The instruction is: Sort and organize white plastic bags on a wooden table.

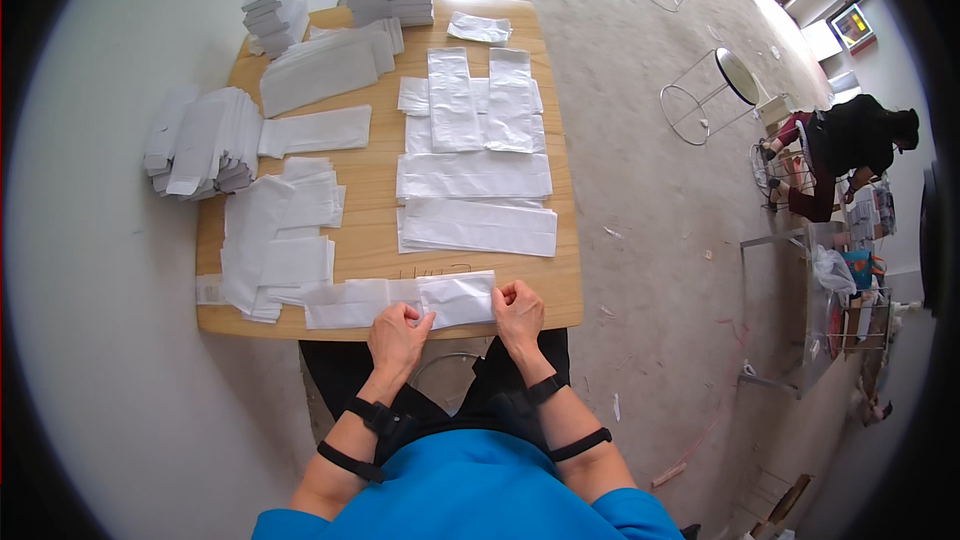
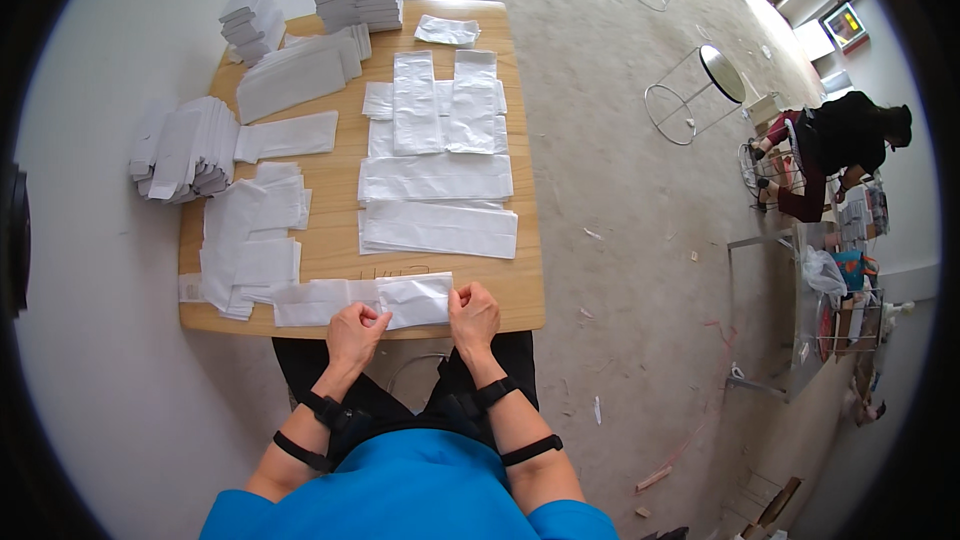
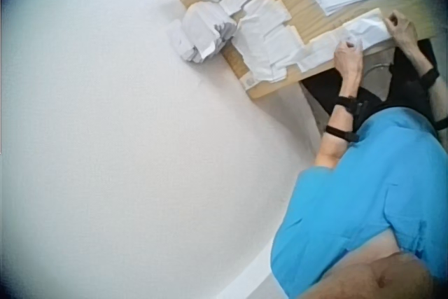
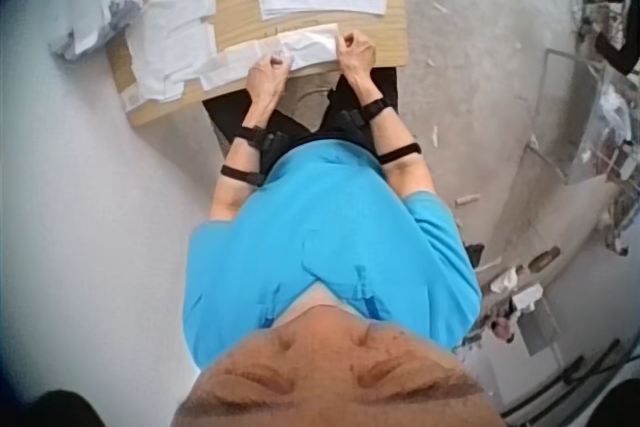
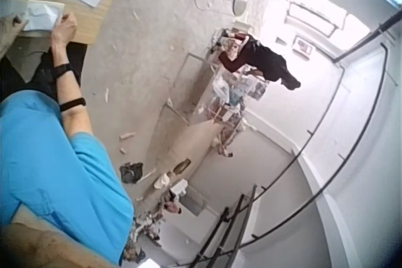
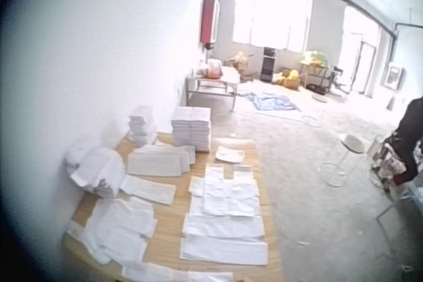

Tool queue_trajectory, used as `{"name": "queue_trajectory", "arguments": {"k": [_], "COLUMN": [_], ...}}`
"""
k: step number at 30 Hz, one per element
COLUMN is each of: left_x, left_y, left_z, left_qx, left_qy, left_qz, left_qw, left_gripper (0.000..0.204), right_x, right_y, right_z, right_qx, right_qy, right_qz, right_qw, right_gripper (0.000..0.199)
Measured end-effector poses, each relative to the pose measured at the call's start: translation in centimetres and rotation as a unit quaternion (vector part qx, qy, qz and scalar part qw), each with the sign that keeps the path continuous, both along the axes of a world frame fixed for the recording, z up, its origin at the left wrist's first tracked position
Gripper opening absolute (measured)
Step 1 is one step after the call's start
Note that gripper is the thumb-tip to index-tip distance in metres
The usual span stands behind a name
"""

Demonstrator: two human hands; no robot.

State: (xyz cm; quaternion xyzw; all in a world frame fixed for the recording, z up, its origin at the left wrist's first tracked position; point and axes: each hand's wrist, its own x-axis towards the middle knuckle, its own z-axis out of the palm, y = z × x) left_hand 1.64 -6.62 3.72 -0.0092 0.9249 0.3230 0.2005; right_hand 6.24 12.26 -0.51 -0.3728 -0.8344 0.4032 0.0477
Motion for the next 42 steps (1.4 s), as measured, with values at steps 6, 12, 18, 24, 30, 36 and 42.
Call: {"name": "queue_trajectory", "arguments": {"k": [6,12,18,24,30,36,42], "left_x": [0.4,-0.5,-0.3,-0.6,-0.9,-1.6,-0.6], "left_y": [0.6,0.3,0.8,2.5,2.3,1.9,-0.9], "left_z": [-1.5,-2.0,-1.1,-2.3,-3.7,-4.7,-2.5], "left_qx": [-0.012,0.032,0.006,0.172,0.155,0.157,0.227], "left_qy": [0.008,0.019,0.071,0.101,0.088,0.086,0.122], "left_qz": [0.026,0.042,0.017,-0.054,-0.092,-0.1,-0.008], "left_qw": [1.0,0.998,0.997,0.978,0.98,0.979,0.966], "left_gripper": [0.026,0.02,0.015,0.008,0.018,0.023,0.03], "right_x": [-0.1,-0.1,0.0,0.1,0.2,0.0,1.8], "right_y": [-0.1,-0.2,-0.2,-0.1,-1.0,-2.1,-1.3], "right_z": [0.2,0.3,0.1,-0.5,2.2,-0.5,1.2], "right_qx": [-0.004,-0.005,-0.011,0.019,0.026,-0.16,-0.211], "right_qy": [0.01,0.009,0.008,0.028,0.068,0.069,0.142], "right_qz": [0.0,-0.003,-0.003,0.003,0.021,0.05,0.043], "right_qw": [1.0,1.0,1.0,0.999,0.997,0.983,0.966], "right_gripper": [0.019,0.019,0.019,0.021,0.014,0.018,0.011]}}
